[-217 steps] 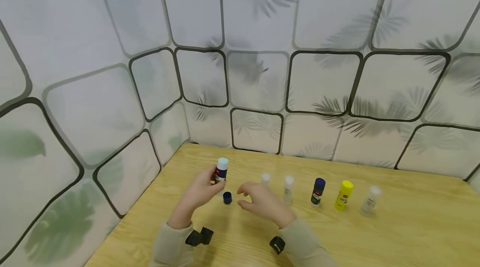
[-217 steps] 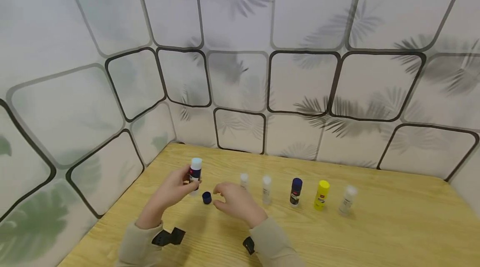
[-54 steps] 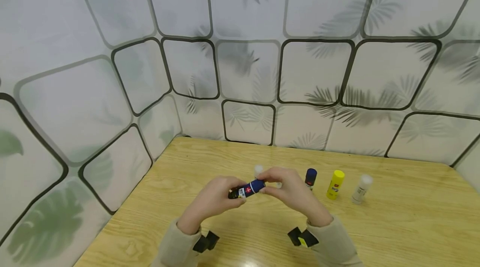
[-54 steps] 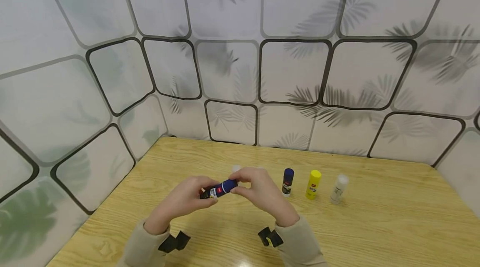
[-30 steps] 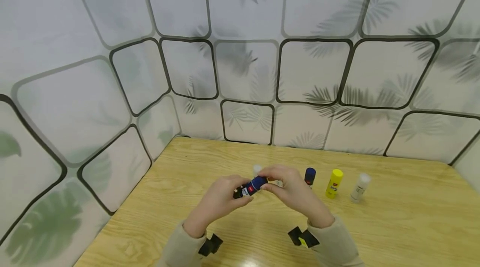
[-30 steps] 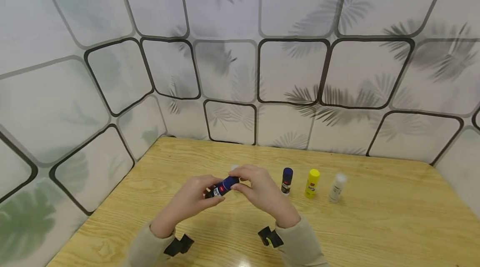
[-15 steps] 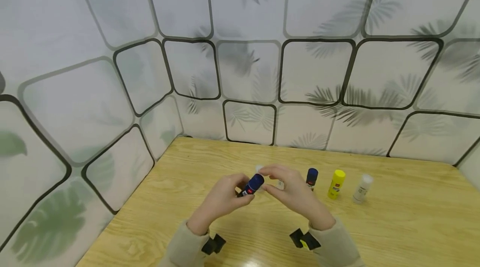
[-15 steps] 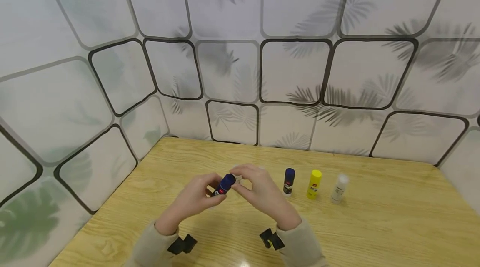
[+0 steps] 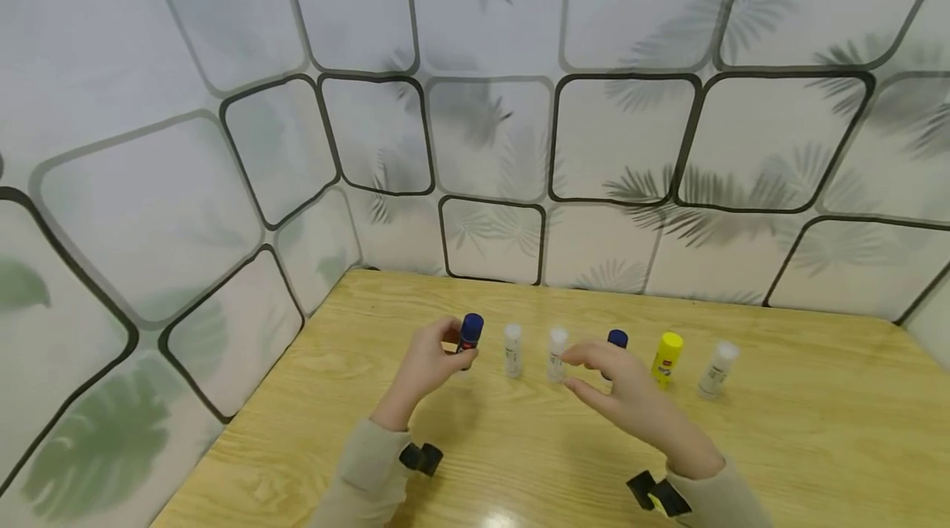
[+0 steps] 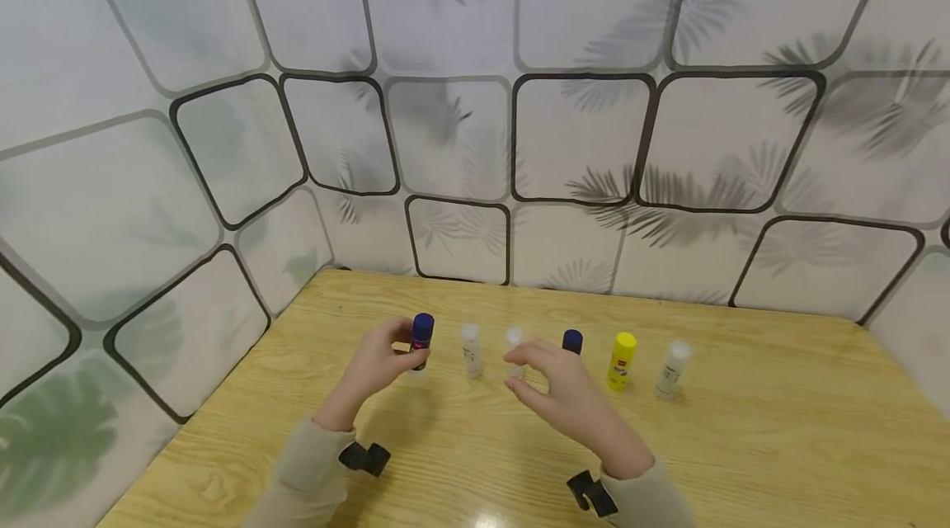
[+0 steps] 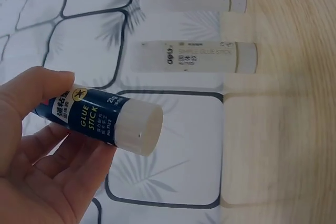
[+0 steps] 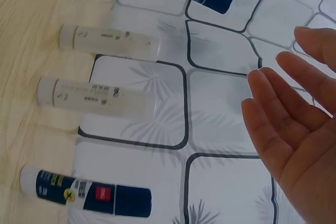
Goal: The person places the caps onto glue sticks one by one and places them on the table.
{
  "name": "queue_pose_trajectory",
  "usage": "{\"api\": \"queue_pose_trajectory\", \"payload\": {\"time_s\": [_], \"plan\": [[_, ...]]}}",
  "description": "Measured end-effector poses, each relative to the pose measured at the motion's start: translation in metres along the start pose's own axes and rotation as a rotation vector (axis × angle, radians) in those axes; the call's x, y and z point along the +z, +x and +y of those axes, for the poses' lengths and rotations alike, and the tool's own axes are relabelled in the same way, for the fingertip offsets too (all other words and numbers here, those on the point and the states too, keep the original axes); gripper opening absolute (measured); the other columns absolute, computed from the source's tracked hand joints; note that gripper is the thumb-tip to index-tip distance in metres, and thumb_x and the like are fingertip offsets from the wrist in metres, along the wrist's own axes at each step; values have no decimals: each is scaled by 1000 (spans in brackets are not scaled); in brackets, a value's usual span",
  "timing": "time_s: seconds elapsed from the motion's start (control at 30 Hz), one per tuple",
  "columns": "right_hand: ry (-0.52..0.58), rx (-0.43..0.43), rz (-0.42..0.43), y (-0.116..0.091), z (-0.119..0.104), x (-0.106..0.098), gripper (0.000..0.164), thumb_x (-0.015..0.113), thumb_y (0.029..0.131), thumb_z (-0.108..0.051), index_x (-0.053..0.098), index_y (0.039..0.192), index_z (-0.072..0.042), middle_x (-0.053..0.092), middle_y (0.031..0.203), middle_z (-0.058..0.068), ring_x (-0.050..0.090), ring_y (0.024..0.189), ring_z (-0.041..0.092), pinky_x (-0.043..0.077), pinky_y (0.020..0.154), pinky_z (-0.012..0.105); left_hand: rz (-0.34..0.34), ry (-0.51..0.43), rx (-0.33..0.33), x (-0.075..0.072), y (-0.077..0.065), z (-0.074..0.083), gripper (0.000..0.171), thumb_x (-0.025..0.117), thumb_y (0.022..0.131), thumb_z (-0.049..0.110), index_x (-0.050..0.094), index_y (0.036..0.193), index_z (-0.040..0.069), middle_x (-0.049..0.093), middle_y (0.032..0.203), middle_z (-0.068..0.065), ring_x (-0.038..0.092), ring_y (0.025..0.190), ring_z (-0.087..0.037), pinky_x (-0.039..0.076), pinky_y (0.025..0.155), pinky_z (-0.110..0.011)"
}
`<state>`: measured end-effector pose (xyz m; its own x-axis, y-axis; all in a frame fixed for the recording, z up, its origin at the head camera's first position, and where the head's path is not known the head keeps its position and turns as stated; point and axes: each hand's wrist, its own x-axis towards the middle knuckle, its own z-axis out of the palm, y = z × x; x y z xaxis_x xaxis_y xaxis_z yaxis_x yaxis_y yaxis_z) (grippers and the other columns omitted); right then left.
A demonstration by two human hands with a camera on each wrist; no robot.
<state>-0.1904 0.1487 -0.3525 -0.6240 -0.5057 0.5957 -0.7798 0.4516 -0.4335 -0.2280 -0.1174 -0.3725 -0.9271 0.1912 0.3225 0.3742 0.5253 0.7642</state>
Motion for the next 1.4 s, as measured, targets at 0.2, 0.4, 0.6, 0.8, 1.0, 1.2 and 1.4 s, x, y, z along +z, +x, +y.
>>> {"api": "queue_pose_trajectory", "payload": {"time_s": [0.2, 0.4, 0.6, 0.8, 1.0, 1.2, 1.4], "plan": [[-57, 9, -3, -23, 8, -14, 26, 70, 72, 0, 63, 95, -8, 61, 94, -2, 57, 84, 13, 48, 67, 27, 63, 7, -80, 5, 9, -11, 22, 69, 76, 7, 57, 94, 2, 59, 86, -7, 57, 83, -23, 49, 69, -34], [-102, 23, -21, -39, 11, -23, 23, 69, 74, -4, 63, 95, -11, 61, 93, -3, 57, 83, 11, 49, 65, 27, 61, 45, -146, 8, 14, -22, 23, 68, 76, 8, 56, 94, 3, 59, 90, -8, 56, 89, -26, 45, 75, -41], [-149, 46, -28, -47, 11, -27, 22, 69, 75, -6, 64, 94, -13, 61, 93, -6, 57, 83, 10, 48, 66, 28, 48, 64, -198, 10, 16, -32, 24, 69, 74, 5, 55, 93, 2, 59, 89, -9, 57, 88, -27, 46, 76, -40], [-171, 64, -45, -50, 12, -28, 20, 69, 75, -8, 63, 94, -13, 62, 92, -3, 57, 83, 11, 48, 66, 29, 38, 76, -215, 14, 18, -38, 25, 68, 75, 5, 55, 97, 2, 57, 89, -9, 57, 90, -28, 46, 76, -40], [-178, 65, -64, -52, 13, -29, 18, 69, 76, -10, 63, 93, -13, 62, 92, -3, 58, 81, 11, 48, 65, 30, -6, 97, -226, 17, 20, -41, 22, 68, 76, 5, 53, 91, 3, 57, 91, -10, 56, 93, -30, 46, 76, -40], [-175, 74, -77, -54, 14, -30, 18, 68, 77, -11, 63, 95, -12, 62, 93, -1, 58, 82, 12, 49, 65, 29, -27, 99, -233, 19, 22, -43, 21, 69, 75, 6, 52, 88, 4, 57, 90, -10, 56, 93, -30, 46, 76, -40], [-165, 63, -73, -55, 15, -31, 18, 67, 77, -9, 63, 95, -11, 62, 93, -1, 58, 81, 11, 49, 64, 28, -18, 77, -251, 23, 24, -45, 23, 68, 76, 6, 54, 93, 3, 57, 92, -10, 56, 93, -30, 46, 77, -40]]}}
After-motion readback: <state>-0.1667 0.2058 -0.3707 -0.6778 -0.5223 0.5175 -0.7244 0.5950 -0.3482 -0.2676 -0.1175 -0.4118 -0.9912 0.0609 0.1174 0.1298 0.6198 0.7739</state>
